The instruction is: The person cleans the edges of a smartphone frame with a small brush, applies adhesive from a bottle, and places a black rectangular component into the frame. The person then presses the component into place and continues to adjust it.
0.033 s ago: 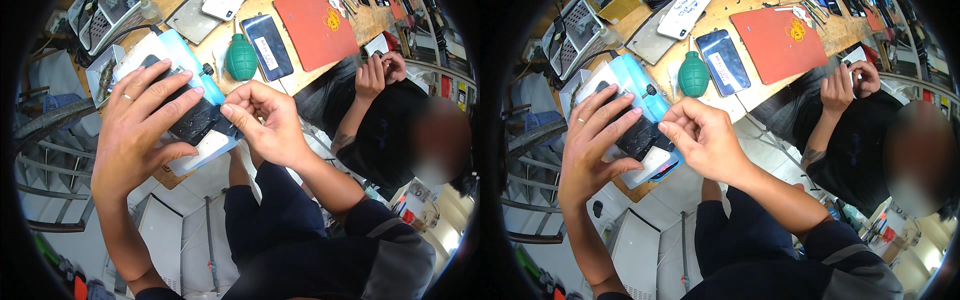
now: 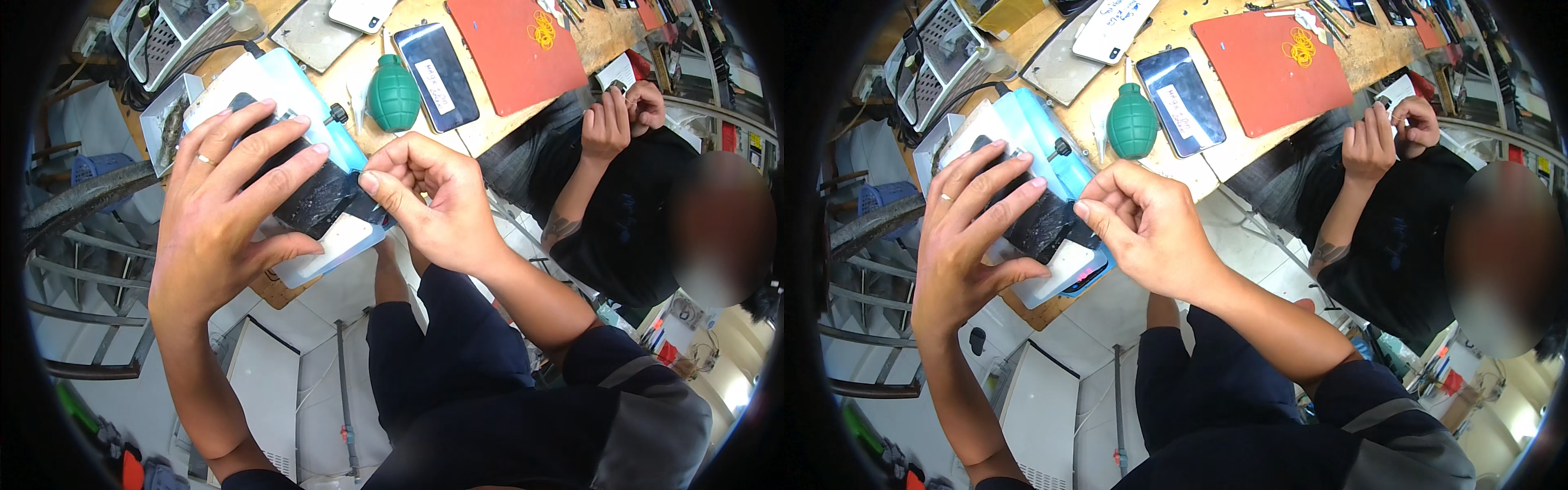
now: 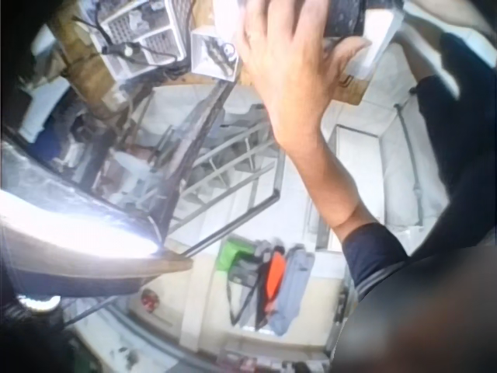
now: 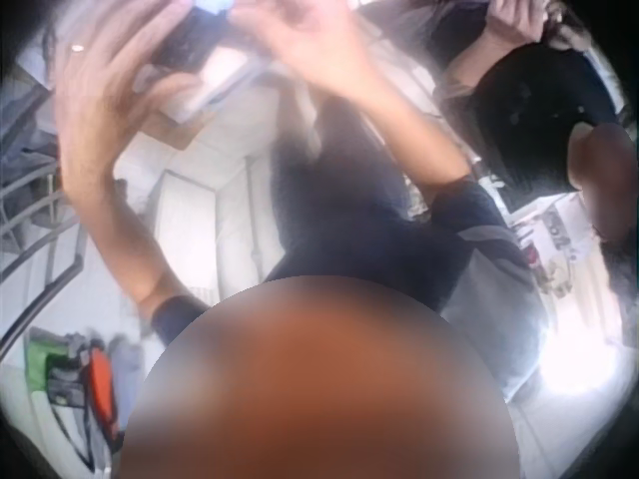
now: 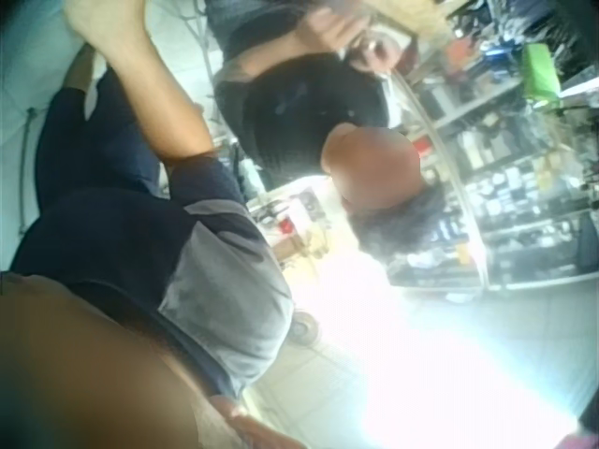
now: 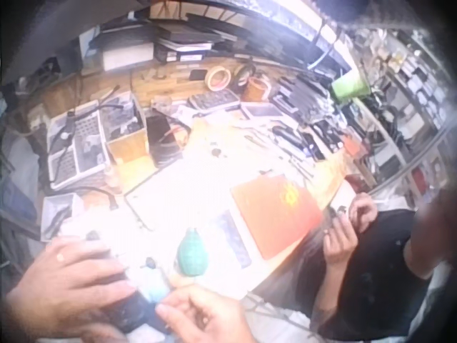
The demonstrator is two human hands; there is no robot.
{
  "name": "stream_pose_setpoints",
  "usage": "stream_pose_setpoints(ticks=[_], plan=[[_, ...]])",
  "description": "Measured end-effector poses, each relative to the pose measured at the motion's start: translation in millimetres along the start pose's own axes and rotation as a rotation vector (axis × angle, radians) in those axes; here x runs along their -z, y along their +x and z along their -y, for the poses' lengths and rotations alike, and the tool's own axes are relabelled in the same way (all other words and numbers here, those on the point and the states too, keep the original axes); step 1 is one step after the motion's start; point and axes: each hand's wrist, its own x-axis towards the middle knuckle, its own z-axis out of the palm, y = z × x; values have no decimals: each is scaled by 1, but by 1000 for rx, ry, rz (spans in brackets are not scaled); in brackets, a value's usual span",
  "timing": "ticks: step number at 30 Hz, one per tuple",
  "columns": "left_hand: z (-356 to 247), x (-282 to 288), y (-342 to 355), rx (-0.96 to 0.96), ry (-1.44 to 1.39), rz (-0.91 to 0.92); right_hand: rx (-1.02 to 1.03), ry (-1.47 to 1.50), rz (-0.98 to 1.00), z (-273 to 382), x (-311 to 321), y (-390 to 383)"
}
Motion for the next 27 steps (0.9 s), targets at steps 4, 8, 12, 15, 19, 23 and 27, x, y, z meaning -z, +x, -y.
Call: stream_pose_setpoints(ticks=[4, 8, 12, 15, 19, 23, 27], plan=[[-3, -4, -4, -4, 120, -72, -36, 54, -12, -3, -1, -2], [-13, -14, -10, 51, 142, -150, -75, 123, -20, -2, 1, -3], [-22, -23, -14, 88, 132, -233, -85, 159, -14, -1, 4, 1], [-27, -28, -16, 122, 141, -276, -94, 181, 18, 0, 6, 1], [-30, -31, -17, 146, 154, -290, -79, 164, 54, -1, 7, 1], [-31, -33, -17, 158, 154, -302, -71, 133, 85, -1, 8, 1], [-31, -34, -17, 158, 140, -309, -92, 121, 94, 3, 11, 1]])
